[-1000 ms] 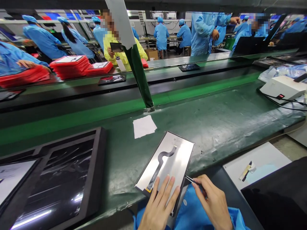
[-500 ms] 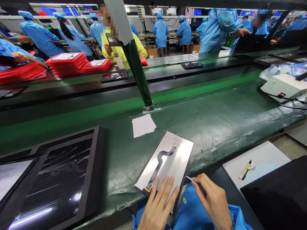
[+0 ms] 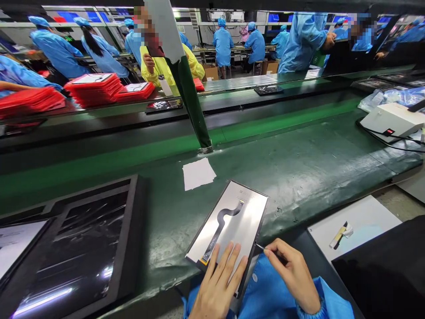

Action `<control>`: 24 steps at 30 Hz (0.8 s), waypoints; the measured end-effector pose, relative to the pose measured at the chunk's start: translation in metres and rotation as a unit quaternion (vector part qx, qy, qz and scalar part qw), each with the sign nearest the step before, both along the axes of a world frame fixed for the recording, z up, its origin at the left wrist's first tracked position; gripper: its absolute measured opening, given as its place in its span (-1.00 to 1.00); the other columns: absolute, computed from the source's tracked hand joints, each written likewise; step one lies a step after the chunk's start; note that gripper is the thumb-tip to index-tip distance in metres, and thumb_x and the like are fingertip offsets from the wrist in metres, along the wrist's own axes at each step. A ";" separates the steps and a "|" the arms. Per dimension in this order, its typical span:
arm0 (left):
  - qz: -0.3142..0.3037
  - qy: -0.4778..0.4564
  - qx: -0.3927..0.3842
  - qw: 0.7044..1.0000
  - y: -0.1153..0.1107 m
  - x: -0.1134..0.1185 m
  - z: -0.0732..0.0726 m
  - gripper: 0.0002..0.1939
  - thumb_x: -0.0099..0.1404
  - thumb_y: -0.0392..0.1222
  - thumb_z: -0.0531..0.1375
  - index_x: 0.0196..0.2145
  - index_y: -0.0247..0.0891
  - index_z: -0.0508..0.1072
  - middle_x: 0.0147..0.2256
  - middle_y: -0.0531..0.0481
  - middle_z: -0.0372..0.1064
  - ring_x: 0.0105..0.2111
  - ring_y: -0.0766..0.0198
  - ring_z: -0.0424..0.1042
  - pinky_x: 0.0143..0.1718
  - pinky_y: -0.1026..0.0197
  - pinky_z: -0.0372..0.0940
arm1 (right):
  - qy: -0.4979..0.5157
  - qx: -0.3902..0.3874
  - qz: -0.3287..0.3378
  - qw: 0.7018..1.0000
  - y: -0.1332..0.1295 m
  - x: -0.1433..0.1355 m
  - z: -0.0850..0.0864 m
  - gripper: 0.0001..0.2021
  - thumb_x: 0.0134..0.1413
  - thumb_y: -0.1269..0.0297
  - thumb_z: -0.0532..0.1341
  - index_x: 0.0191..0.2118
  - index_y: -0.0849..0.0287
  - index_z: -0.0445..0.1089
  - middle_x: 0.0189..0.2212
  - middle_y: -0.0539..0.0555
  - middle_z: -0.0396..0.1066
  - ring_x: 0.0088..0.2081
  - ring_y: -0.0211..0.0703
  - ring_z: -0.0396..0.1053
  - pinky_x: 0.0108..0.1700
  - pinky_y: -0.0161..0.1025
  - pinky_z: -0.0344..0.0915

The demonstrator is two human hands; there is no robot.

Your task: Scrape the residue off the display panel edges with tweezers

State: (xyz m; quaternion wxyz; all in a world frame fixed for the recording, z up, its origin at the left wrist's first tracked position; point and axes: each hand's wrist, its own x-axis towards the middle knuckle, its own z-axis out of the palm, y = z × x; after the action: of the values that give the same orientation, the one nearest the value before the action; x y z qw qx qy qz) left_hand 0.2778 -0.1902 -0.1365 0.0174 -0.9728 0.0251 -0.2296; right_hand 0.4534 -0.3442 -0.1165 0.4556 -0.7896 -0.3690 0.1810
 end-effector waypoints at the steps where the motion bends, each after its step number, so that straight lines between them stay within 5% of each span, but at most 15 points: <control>1: 0.002 0.002 0.001 1.000 0.000 0.000 0.000 -0.49 0.46 -0.47 -0.14 0.24 -0.36 0.34 0.26 -0.19 0.28 0.36 -0.02 0.05 0.39 -0.18 -0.13 | 0.020 -0.003 0.000 1.000 0.000 0.001 -0.001 -0.66 0.32 0.11 0.11 -0.45 0.11 0.41 -0.53 -0.04 0.40 -0.49 -0.20 0.36 -0.45 -0.33 0.24; 12: 0.005 0.003 -0.002 1.000 -0.002 0.001 0.004 -0.49 0.45 -0.50 -0.15 0.22 -0.38 0.35 0.26 -0.21 0.28 0.35 -0.03 0.07 0.38 -0.19 -0.11 | 0.150 0.006 0.001 0.989 -0.001 0.005 -0.005 -0.64 0.21 0.02 0.20 -0.50 0.15 0.42 -0.54 -0.02 0.38 -0.46 -0.17 0.35 -0.40 -0.30 0.28; 19: 0.014 -0.016 -0.010 1.000 -0.004 0.003 0.007 -0.48 0.43 -0.54 -0.15 0.21 -0.38 0.36 0.24 -0.19 0.30 0.35 0.01 0.09 0.37 -0.18 -0.07 | 0.157 -0.014 0.033 0.987 -0.004 0.002 -0.002 -0.65 0.21 0.04 0.18 -0.50 0.15 0.41 -0.55 -0.03 0.33 -0.47 -0.20 0.28 -0.41 -0.29 0.21; 24: 0.014 -0.015 -0.012 1.000 -0.003 0.004 0.008 -0.46 0.42 -0.55 -0.15 0.22 -0.38 0.35 0.23 -0.16 0.32 0.36 0.03 0.04 0.38 -0.15 -0.10 | 0.098 0.012 0.007 0.995 -0.006 0.002 -0.003 -0.71 0.25 0.07 0.17 -0.39 0.13 0.46 -0.47 0.00 0.40 -0.41 -0.16 0.39 -0.36 -0.29 0.28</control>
State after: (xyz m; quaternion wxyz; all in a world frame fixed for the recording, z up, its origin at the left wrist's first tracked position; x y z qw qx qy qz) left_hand 0.2813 -0.1933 -0.1283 0.0099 -0.9697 0.0083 -0.2440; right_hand 0.4553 -0.3505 -0.1194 0.4979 -0.7596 -0.3305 0.2565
